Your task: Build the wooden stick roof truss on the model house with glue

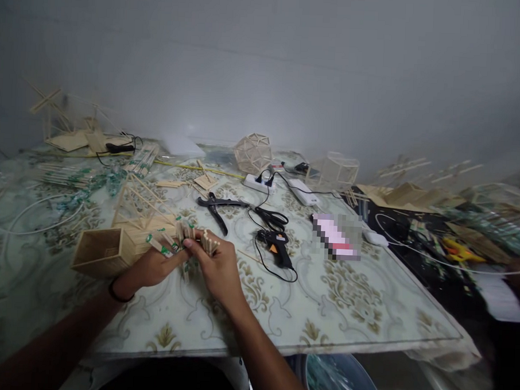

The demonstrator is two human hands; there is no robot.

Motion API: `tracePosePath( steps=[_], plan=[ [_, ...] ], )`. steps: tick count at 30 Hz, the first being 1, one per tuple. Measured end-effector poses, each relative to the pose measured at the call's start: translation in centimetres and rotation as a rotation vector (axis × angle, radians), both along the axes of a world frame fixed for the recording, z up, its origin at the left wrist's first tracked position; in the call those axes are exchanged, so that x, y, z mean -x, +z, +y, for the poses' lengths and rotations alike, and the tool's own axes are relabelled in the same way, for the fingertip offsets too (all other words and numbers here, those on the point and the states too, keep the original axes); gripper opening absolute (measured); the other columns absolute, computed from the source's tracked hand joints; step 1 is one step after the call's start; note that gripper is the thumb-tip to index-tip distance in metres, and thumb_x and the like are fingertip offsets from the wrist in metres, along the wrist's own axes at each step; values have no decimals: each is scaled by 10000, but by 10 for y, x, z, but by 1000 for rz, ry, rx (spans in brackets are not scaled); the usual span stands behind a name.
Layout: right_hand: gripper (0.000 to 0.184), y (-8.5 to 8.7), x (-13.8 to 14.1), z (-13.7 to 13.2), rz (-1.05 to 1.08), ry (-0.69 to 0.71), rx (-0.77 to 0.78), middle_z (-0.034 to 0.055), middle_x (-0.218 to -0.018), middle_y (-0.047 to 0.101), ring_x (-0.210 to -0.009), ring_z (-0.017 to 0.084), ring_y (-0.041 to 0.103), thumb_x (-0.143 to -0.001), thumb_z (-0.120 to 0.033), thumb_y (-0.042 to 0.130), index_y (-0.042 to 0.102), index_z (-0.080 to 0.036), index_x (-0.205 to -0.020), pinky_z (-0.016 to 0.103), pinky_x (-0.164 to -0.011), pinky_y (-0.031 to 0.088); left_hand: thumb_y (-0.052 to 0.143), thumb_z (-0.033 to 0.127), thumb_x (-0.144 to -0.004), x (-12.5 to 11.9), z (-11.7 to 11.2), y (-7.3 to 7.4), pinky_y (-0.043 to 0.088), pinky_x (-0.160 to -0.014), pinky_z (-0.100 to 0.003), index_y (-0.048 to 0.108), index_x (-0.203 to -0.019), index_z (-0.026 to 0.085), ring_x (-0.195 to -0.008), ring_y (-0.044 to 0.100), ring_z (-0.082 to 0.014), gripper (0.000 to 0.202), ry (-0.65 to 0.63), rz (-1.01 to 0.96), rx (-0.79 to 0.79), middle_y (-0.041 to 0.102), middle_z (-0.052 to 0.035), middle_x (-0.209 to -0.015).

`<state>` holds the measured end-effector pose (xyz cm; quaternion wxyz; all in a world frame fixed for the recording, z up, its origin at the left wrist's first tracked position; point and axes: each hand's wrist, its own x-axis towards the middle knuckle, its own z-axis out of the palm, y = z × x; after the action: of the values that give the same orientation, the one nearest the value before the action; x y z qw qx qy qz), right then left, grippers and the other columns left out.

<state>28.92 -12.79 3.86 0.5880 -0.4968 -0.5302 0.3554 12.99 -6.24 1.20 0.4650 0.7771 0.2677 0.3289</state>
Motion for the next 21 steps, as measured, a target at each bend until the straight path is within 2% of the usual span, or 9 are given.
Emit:
tracePosePath(
  steps=[4, 7, 9, 12, 16, 18, 21],
  plan=[
    [226, -9, 0, 2, 22, -27, 6, 21, -789, 748, -749, 204, 680, -911, -387, 724, 796, -197, -813, 303, -724, 543, 651, 429, -990, 2, 4, -3, 493, -1218, -450, 741, -1319, 223, -1382, 641, -302, 399, -7, 81, -23, 773, -86, -1360],
    [227, -17, -2, 0, 24, -24, -11, 44, -874, 772, -881, 234, 704, -894, -390, 751, 783, -209, -760, 336, -847, 558, 623, 402, -997, 4, 5, -7, 484, -1229, -446, 750, -1294, 230, -1360, 663, -293, 366, -26, 132, -33, 780, -72, -1349],
    [257, -22, -2, -2, 18, -16, -14, 52, -861, 772, -927, 251, 708, -886, -410, 773, 768, -219, -713, 363, -916, 556, 636, 404, -984, 6, 7, -12, 484, -1231, -453, 771, -1244, 237, -1340, 677, -300, 338, -38, 156, -44, 794, -62, -1318],
    [298, -26, -4, -5, 8, -12, 8, 60, -835, 772, -897, 255, 714, -883, -452, 788, 768, -223, -693, 381, -911, 566, 642, 412, -979, 7, 7, -16, 540, -1174, -455, 796, -1163, 235, -1271, 719, -314, 298, -34, 175, -63, 829, -55, -1214],
    [249, -21, -4, -3, 5, 17, 47, 69, -953, 827, -920, 258, 751, -888, -461, 793, 850, -219, -905, 377, -901, 583, 611, 361, -1007, 4, 5, -16, 585, -1110, -420, 800, -1151, 236, -1225, 742, -300, 268, -27, 170, -106, 848, -49, -1108],
    [287, -17, -3, -2, 16, 37, 62, 73, -999, 847, -931, 262, 774, -909, -471, 774, 864, -216, -1007, 377, -900, 597, 616, 339, -1010, 1, 2, -16, 582, -1113, -410, 787, -1203, 227, -1246, 732, -296, 282, -29, 161, -129, 843, -58, -1140],
    [342, -15, -1, -2, 40, 34, 76, 80, -970, 860, -890, 269, 791, -942, -498, 729, 871, -195, -1011, 360, -823, 616, 615, 335, -1015, -3, 0, -18, 580, -1118, -403, 755, -1290, 206, -1253, 729, -286, 335, -31, 145, -151, 822, -82, -1232]
  ],
)
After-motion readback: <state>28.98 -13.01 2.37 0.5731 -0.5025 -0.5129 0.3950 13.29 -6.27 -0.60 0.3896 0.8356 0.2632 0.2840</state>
